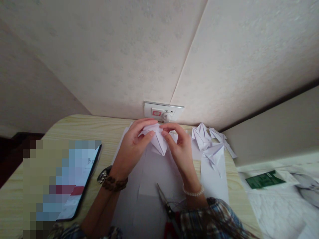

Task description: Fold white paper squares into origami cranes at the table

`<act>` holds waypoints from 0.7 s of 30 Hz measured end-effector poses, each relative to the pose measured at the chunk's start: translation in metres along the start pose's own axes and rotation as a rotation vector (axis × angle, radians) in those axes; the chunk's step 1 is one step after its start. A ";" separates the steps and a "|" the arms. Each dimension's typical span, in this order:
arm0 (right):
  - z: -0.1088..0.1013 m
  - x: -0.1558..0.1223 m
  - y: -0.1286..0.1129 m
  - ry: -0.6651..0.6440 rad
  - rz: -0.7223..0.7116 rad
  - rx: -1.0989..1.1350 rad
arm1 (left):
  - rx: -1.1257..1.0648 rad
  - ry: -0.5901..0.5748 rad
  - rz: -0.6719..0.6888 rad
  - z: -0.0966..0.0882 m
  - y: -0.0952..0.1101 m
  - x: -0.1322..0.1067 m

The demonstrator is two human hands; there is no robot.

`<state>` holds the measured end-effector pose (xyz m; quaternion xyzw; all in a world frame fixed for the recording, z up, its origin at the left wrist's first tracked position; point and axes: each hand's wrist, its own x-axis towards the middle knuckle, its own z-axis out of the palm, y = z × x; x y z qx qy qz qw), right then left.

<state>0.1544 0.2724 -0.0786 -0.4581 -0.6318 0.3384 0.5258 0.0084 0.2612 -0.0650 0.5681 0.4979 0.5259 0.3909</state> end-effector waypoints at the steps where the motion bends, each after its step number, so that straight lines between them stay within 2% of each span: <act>1: 0.000 0.000 0.000 -0.004 0.001 0.005 | -0.004 0.005 -0.004 0.000 -0.001 0.000; 5: 0.000 0.000 0.001 -0.012 0.007 0.032 | -0.004 0.006 -0.012 0.000 -0.003 0.001; 14: 0.001 0.001 0.002 -0.022 0.017 -0.054 | 0.183 0.070 -0.002 0.000 0.002 0.000; 21: 0.001 0.001 -0.001 -0.011 0.054 -0.053 | 0.183 0.045 0.010 -0.001 0.002 0.000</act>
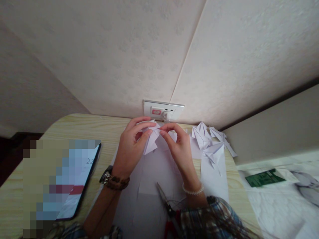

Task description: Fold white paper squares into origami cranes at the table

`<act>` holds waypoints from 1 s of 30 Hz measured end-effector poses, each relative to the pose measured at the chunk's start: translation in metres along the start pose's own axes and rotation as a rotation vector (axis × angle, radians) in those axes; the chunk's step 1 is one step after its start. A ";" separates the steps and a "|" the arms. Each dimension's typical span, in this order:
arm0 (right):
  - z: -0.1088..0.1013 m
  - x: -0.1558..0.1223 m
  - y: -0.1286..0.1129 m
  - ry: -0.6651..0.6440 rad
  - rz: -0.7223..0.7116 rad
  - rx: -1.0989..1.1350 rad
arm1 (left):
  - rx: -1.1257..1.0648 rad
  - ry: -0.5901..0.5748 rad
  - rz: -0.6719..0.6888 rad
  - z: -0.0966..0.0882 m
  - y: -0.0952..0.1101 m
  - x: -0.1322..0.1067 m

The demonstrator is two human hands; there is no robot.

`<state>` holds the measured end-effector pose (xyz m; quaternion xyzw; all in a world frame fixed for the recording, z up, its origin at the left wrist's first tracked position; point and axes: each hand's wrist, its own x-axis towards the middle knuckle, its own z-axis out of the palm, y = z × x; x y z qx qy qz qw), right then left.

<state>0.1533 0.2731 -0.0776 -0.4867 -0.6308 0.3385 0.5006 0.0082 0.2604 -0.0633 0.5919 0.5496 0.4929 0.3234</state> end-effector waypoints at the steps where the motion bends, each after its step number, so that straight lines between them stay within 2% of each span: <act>1: 0.000 0.000 0.000 0.000 0.006 0.016 | -0.002 -0.006 -0.001 0.000 0.000 0.000; 8: 0.000 0.001 0.002 -0.034 0.030 0.142 | 0.029 -0.040 0.038 0.001 -0.002 0.000; 15: 0.001 0.001 0.002 -0.017 0.008 0.003 | 0.062 -0.024 0.061 0.001 -0.001 -0.001; 25: -0.004 0.002 0.005 -0.106 -0.071 0.151 | 0.104 -0.039 0.068 0.003 0.000 0.000; 30: -0.002 0.001 0.003 -0.078 -0.072 0.115 | 0.096 -0.020 0.066 0.002 0.001 -0.001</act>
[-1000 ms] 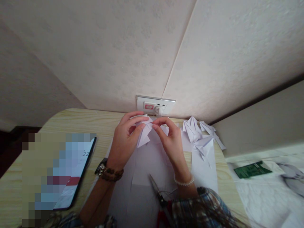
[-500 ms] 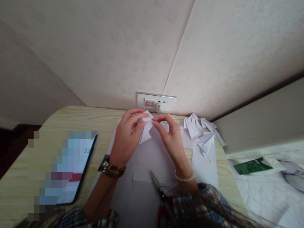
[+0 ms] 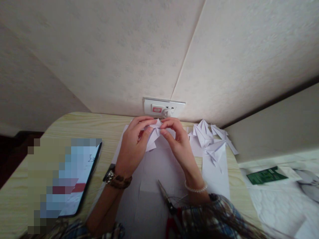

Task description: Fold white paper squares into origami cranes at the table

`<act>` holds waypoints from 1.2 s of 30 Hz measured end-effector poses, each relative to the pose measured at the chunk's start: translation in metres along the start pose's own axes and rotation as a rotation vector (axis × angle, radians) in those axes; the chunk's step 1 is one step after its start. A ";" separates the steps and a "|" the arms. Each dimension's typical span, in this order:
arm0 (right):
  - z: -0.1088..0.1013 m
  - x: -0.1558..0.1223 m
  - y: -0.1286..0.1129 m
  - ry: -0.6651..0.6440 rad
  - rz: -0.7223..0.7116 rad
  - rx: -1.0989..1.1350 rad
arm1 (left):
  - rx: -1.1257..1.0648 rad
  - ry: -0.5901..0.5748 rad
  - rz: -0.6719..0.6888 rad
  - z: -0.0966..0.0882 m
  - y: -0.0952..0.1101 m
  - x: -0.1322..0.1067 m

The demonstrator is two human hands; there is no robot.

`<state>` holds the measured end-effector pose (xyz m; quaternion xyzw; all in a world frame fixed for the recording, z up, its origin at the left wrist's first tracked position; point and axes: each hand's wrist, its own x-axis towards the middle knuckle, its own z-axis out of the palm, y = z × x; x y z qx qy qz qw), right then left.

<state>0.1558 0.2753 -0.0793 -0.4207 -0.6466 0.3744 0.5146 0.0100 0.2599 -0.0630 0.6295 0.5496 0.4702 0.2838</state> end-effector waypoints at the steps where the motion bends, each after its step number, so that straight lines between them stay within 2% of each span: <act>1: 0.000 0.000 0.000 0.011 -0.008 -0.021 | 0.003 0.003 0.000 0.000 0.000 0.000; 8: 0.001 0.000 -0.005 0.088 -0.035 -0.130 | 0.008 0.057 0.015 0.001 0.000 -0.002; 11: 0.001 0.000 -0.005 0.068 -0.034 -0.145 | 0.002 0.075 0.021 0.001 0.000 -0.002; 19: -0.001 -0.001 -0.004 0.036 -0.023 -0.039 | 0.013 0.073 0.044 0.000 0.003 -0.001; 36: -0.001 -0.003 -0.009 0.059 0.009 0.053 | -0.038 0.035 0.129 0.001 0.008 -0.004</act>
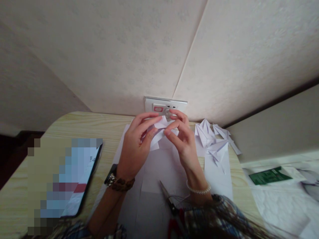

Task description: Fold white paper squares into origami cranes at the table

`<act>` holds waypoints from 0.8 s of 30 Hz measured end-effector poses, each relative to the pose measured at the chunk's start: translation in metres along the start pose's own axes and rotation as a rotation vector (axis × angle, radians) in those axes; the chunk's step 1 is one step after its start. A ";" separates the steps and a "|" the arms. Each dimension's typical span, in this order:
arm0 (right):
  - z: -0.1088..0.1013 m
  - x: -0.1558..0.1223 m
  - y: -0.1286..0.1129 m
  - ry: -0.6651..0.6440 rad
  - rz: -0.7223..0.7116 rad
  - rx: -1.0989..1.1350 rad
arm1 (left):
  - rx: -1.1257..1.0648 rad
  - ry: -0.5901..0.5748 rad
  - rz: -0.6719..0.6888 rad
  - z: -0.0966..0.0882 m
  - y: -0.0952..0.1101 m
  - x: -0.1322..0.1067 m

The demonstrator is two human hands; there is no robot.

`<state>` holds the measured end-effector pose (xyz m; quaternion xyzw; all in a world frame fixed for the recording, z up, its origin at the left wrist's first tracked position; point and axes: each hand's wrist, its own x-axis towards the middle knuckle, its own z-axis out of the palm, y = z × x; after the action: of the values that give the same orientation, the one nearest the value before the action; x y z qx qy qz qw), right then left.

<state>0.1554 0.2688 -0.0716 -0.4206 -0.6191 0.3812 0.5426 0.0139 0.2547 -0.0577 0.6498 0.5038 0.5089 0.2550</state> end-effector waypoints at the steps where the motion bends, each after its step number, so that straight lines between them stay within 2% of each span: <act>1: 0.000 0.000 0.000 -0.002 0.002 0.005 | 0.001 0.000 0.004 0.000 0.000 0.000; 17: -0.001 -0.001 0.000 -0.017 -0.039 -0.019 | 0.006 0.037 0.109 -0.001 -0.002 0.000; 24: -0.002 -0.002 -0.001 0.025 -0.105 -0.247 | 0.067 0.050 0.195 0.001 -0.003 0.000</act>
<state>0.1574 0.2669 -0.0712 -0.4560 -0.6757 0.2681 0.5134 0.0141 0.2557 -0.0606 0.6910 0.4611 0.5303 0.1696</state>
